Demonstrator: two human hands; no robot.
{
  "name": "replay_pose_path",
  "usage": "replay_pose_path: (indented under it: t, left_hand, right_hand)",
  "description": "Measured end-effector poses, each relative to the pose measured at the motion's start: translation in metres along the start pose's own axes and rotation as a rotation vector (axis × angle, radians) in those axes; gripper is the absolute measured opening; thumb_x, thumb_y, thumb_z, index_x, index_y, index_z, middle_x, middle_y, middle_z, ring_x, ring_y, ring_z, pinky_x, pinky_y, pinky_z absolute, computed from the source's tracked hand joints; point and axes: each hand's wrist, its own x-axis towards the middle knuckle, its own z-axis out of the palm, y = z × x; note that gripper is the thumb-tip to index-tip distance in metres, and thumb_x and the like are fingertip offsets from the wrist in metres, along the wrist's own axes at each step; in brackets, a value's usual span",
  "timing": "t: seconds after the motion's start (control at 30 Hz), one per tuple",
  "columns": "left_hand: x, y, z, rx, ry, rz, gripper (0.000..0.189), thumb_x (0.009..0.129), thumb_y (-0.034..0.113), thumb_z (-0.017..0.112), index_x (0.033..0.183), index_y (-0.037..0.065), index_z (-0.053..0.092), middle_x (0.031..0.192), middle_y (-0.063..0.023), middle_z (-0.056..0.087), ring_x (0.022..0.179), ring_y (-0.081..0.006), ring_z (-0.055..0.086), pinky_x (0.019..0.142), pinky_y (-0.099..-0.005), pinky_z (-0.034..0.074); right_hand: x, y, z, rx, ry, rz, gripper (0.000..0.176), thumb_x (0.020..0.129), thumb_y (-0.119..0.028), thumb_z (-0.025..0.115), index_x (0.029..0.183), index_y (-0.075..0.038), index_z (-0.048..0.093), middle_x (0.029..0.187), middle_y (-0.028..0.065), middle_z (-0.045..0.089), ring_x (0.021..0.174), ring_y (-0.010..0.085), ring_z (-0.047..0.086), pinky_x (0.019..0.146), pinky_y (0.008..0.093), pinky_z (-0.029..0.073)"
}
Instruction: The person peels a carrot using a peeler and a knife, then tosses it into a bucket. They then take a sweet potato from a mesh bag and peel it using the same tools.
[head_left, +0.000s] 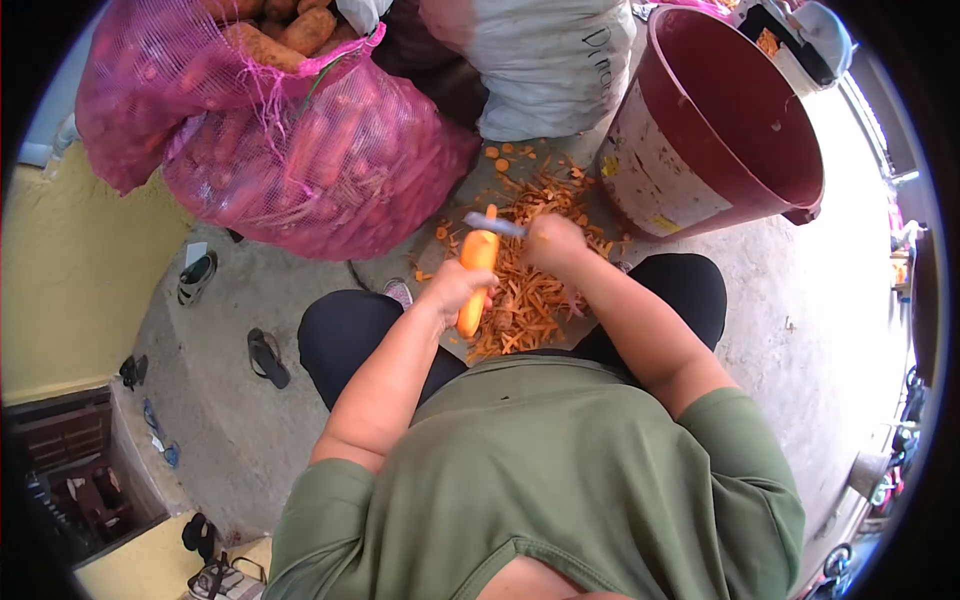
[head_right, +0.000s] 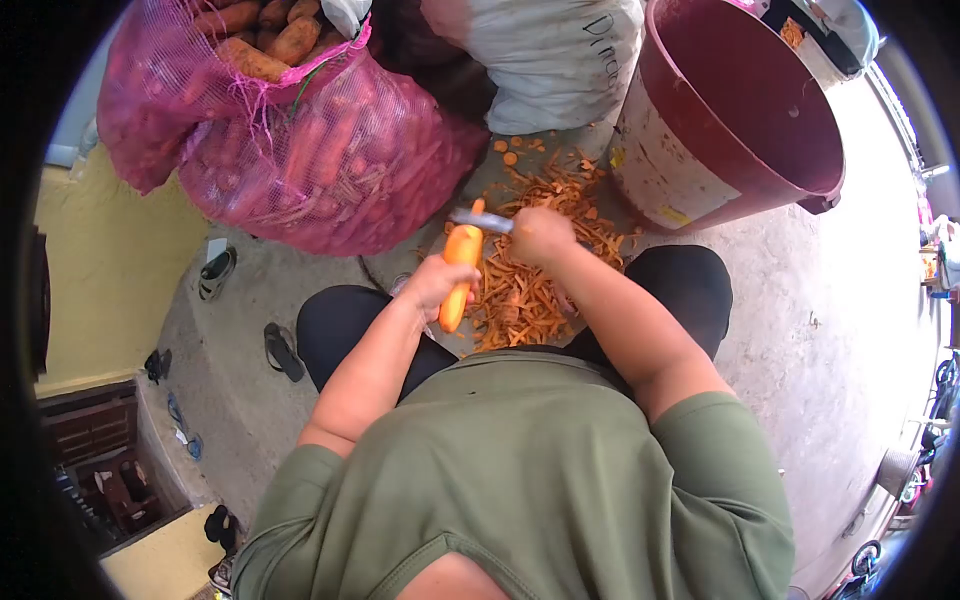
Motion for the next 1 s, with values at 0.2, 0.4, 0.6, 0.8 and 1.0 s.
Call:
replay_pose_path:
  t: [0.2,0.4,0.6,0.8,1.0]
  left_hand:
    - [-0.002,-0.012,0.008,0.02,-0.074,-0.054,0.023,0.067,0.007,0.058,0.086,0.001,0.047,0.065,-0.0075,0.052,0.051,-0.0158,0.052,0.046,-0.0271,0.044]
    - [0.003,-0.011,0.006,0.023,-0.015,-0.106,0.021,0.068,0.007,0.057,0.086,0.002,0.048,0.065,-0.0066,0.051,0.049,-0.0151,0.049,0.045,-0.0274,0.043]
    - [0.007,-0.012,0.006,0.024,-0.003,-0.109,0.019,0.068,0.006,0.057,0.085,0.002,0.048,0.063,-0.0062,0.05,0.047,-0.0149,0.049,0.044,-0.0272,0.042]
    - [-0.003,-0.016,0.023,0.18,-0.198,-0.151,0.024,0.067,0.004,0.057,0.089,0.003,0.047,0.064,-0.0061,0.051,0.048,-0.0139,0.05,0.045,-0.0265,0.043]
    - [-0.011,-0.012,0.013,0.326,-0.065,0.316,0.035,0.065,0.006,0.067,0.093,0.002,0.047,0.072,-0.0036,0.053,0.061,-0.0098,0.052,0.056,-0.025,0.045]
  right_hand:
    - [0.005,0.017,-0.003,0.15,-0.085,-0.027,0.028,0.061,-0.023,0.062,0.083,-0.005,0.061,0.083,0.0123,0.06,0.079,0.0247,0.058,0.068,0.0339,0.047]
    - [-0.031,-0.018,-0.004,-0.017,-0.173,-0.182,0.028,0.061,-0.021,0.061,0.083,-0.004,0.061,0.083,0.0126,0.06,0.08,0.0253,0.058,0.069,0.0334,0.047]
    - [-0.029,-0.015,-0.003,-0.008,-0.251,-0.128,0.024,0.063,-0.019,0.059,0.081,-0.004,0.061,0.083,0.0118,0.06,0.08,0.0248,0.058,0.068,0.0329,0.047]
    - [0.011,0.047,0.033,0.043,-0.05,0.13,0.025,0.061,-0.022,0.061,0.078,-0.003,0.062,0.078,0.0156,0.06,0.077,0.0276,0.059,0.068,0.0343,0.046]
    - [0.018,0.059,0.02,0.601,0.09,0.13,0.039,0.061,-0.031,0.066,0.079,0.003,0.058,0.075,0.015,0.059,0.072,0.0224,0.058,0.063,0.0313,0.045]
